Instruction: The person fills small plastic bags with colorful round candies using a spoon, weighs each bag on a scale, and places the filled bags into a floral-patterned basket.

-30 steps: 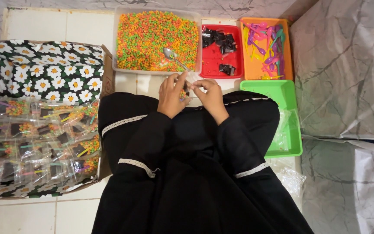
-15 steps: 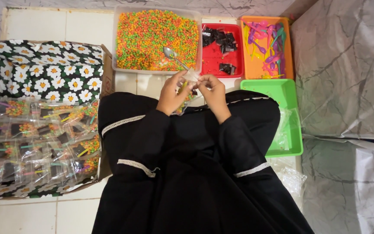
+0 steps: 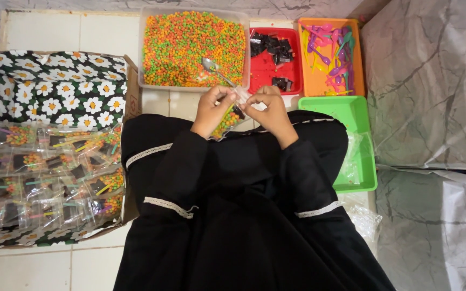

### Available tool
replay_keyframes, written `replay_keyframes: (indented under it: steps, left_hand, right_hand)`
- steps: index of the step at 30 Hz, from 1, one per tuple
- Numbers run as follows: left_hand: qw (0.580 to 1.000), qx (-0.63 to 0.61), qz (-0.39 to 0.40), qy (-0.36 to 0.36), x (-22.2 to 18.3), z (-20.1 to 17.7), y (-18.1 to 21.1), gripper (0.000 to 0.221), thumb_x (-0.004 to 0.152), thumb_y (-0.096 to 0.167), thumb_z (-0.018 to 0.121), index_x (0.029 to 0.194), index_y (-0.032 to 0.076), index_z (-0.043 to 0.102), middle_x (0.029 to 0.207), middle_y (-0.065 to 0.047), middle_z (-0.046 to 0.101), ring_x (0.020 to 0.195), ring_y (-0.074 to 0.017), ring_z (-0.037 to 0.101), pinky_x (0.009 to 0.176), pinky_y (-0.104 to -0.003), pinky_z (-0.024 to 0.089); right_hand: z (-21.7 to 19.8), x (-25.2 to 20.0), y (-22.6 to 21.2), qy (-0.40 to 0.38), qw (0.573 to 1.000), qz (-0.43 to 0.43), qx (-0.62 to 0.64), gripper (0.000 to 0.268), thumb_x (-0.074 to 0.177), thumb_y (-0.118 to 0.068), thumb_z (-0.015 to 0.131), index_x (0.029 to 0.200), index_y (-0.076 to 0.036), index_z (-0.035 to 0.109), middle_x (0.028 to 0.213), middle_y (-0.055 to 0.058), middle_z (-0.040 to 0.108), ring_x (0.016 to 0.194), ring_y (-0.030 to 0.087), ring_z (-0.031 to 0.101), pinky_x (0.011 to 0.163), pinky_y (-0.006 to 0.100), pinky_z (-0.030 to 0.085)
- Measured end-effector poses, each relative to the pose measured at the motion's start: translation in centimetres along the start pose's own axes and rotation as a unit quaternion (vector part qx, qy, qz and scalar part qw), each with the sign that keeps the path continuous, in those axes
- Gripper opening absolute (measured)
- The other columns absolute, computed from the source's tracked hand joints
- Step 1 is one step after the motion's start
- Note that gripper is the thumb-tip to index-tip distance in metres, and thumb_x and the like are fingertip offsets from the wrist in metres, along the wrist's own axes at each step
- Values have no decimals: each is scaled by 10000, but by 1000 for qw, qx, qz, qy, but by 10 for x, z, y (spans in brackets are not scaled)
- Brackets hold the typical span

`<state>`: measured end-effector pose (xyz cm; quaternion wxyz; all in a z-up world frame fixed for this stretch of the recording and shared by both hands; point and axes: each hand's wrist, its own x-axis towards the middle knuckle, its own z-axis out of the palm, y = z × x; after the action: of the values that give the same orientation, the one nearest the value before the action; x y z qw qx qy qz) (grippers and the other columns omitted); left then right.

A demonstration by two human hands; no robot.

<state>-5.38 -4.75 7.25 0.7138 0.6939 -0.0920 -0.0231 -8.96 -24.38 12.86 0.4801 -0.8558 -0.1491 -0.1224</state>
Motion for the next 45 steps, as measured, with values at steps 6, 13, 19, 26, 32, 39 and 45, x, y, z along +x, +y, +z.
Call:
replay_keyframes:
  steps: [6,13,19,26,32,39,45]
  left_hand:
    - [998,-55,-16,7,-8,8,5,98,1006,224,718,1052,138,721,979,-28,789,881,-98,647,812,-287,554]
    - [1000,-14,-1,6,-13,15,19,224,914,200,823,1057,64,717,913,-26,750,852,-102,634,832,-313,551]
    - [999,13,-28,25,-9,16,-7,121,908,246,817,935,137,772,802,0,746,793,-89,657,714,-260,585]
    - [998,27,-24,47,-13,22,-12,104,892,225,827,926,140,776,762,12,709,775,-77,625,661,-259,586]
    - [997,53,5,48,-15,22,-6,98,898,225,817,912,143,765,732,9,692,758,-84,617,640,-247,530]
    - [994,81,34,60,-17,24,-12,79,918,183,784,903,119,739,731,-7,687,763,-110,627,654,-260,496]
    - [995,15,-33,96,-13,12,-3,74,940,197,731,930,127,708,814,31,696,811,-89,608,714,-245,512]
  right_hand:
    - [4,-2,16,9,994,70,80,104,828,-135,843,885,-82,775,1028,102,555,991,242,564,857,353,512]
    - [12,-10,22,-8,986,98,131,20,825,-63,791,837,-78,799,927,101,661,893,195,638,733,289,533]
    - [14,-17,18,49,968,130,211,264,849,14,811,1079,-44,696,954,72,758,869,105,691,744,227,533]
    - [19,-21,18,65,961,140,231,318,873,38,786,1121,-46,605,930,60,750,848,82,690,775,221,545]
    - [21,-20,21,73,960,128,238,296,877,34,790,1091,-65,611,907,61,751,814,86,678,756,218,529]
    - [22,-20,21,69,962,126,230,288,888,33,782,1096,-68,611,901,50,751,814,75,661,766,216,516]
    - [7,-18,8,47,963,114,241,479,908,45,755,1335,-66,572,1000,79,755,863,70,637,805,203,512]
